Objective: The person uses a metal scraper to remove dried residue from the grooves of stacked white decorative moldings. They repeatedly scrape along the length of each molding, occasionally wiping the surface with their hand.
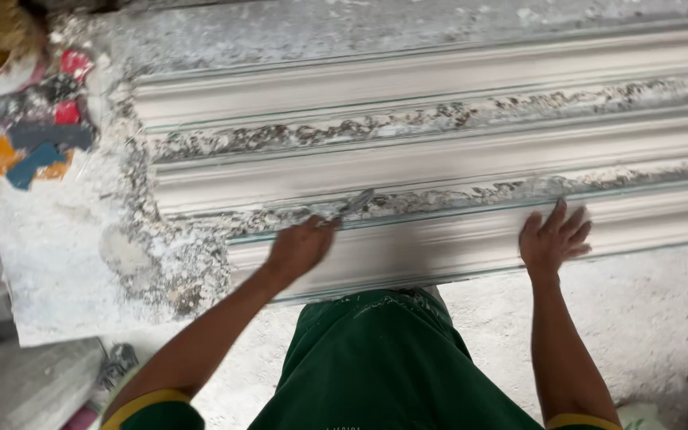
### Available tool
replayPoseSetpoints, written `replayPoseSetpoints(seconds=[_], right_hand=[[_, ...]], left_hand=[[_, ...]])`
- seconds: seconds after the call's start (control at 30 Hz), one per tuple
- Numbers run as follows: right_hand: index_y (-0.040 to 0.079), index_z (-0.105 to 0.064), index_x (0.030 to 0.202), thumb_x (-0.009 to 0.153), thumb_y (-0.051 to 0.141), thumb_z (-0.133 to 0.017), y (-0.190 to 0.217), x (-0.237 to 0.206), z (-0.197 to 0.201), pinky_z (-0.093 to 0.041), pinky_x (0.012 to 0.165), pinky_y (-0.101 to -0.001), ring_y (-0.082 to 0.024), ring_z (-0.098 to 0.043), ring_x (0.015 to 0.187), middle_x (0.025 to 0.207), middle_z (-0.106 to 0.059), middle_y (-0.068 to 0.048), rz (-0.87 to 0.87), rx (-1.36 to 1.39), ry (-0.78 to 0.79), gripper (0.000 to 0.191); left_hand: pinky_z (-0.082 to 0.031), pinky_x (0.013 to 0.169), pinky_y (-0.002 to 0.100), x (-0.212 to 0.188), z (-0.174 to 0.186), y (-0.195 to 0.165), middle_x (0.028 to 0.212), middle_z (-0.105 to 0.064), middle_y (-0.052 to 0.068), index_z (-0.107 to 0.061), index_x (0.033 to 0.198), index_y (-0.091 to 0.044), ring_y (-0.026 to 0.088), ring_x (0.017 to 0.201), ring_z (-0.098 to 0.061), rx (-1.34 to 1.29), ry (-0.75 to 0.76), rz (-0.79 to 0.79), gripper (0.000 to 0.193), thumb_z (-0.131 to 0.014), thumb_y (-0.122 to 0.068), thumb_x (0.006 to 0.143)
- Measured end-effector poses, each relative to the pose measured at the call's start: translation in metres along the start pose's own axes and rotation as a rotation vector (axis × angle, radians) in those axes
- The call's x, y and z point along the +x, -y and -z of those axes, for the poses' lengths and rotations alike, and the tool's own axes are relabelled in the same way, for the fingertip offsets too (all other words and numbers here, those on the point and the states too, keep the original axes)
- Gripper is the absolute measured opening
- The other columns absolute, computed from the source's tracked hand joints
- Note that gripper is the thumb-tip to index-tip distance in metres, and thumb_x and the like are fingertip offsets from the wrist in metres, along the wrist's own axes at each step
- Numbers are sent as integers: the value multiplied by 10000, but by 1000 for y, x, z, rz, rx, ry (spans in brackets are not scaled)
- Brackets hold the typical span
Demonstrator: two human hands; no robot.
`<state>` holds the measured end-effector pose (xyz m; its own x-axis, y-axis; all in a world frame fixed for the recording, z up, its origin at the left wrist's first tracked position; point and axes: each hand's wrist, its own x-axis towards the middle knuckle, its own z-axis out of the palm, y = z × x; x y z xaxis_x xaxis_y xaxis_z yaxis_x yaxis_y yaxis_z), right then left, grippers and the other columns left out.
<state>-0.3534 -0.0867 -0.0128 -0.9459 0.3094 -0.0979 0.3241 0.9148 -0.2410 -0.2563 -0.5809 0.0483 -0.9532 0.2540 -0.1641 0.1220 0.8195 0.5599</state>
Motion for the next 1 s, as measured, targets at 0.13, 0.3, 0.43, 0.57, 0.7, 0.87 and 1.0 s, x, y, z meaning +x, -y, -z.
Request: replayPoseSetpoints(seconds=[0.13, 0.3, 0.43, 0.57, 0.7, 0.87, 1.0], right_hand=[[109, -267, 1631, 1041, 561, -357, -5, 2, -4, -15, 1133, -832, -539, -4, 1549, 1703, -76, -274, -45, 15, 13, 749], [127, -183, 1640, 1025, 652, -342, -15, 6, 9, 54, 1122, -813, -505, 97, 1551, 1713, 27, -260, -23, 39, 117, 824], [192, -191, 1646, 953, 704, -377, -27, 8, 14, 85, 1132, -807, -467, 146, 1565, 1726, 59, -213, -46, 103, 203, 881], [179, -150, 1650, 927, 748, -409, -36, 5, 14, 119, 1100, -806, -469, 180, 1549, 1713, 97, -220, 16, 145, 230, 955], [201, -145, 1657, 946, 744, -380, -39, 5, 12, 146, 1119, -790, -450, 205, 1574, 1731, 137, -198, 7, 161, 237, 925], [207, -74, 1667, 942, 758, -380, -45, 8, 11, 181, 1142, -744, -396, 230, 1565, 1726, 204, -150, 33, 194, 237, 961], [202, -61, 1683, 951, 719, -377, -53, 13, 6, 176, 1155, -743, -375, 222, 1580, 1744, 191, -126, 38, 171, 215, 950]], left_hand=[[-618, 522, 417, 81, -45, -91, 1119, -658, 241, -562, 1406, -132, 302, 709, -724, 119, 179, -49, 429, -510, -106, 981], [-609, 518, 411, 152, -90, -176, 1072, -643, 199, -524, 1426, -150, 280, 716, -725, 144, 301, -91, 405, -479, -118, 1025], [-598, 507, 452, 134, -60, -151, 1094, -638, 186, -502, 1448, -139, 322, 710, -726, 133, 311, -50, 470, -490, -101, 980], [-590, 454, 475, 68, 5, -91, 1117, -676, 263, -620, 1353, -168, 353, 646, -722, 202, 139, -86, 392, -502, -195, 981], [-559, 399, 453, 43, 15, -76, 1000, -709, 220, -614, 1354, -170, 296, 581, -714, 258, 139, -67, 374, -509, -207, 997], [-580, 444, 448, 133, -79, -168, 936, -700, 225, -614, 1355, -75, 318, 601, -717, 281, 147, -87, 410, -533, -113, 955], [-614, 620, 455, 234, -161, -279, 986, -721, 193, -642, 1239, -50, 344, 828, -750, 128, 160, -103, 319, -577, -119, 935]])
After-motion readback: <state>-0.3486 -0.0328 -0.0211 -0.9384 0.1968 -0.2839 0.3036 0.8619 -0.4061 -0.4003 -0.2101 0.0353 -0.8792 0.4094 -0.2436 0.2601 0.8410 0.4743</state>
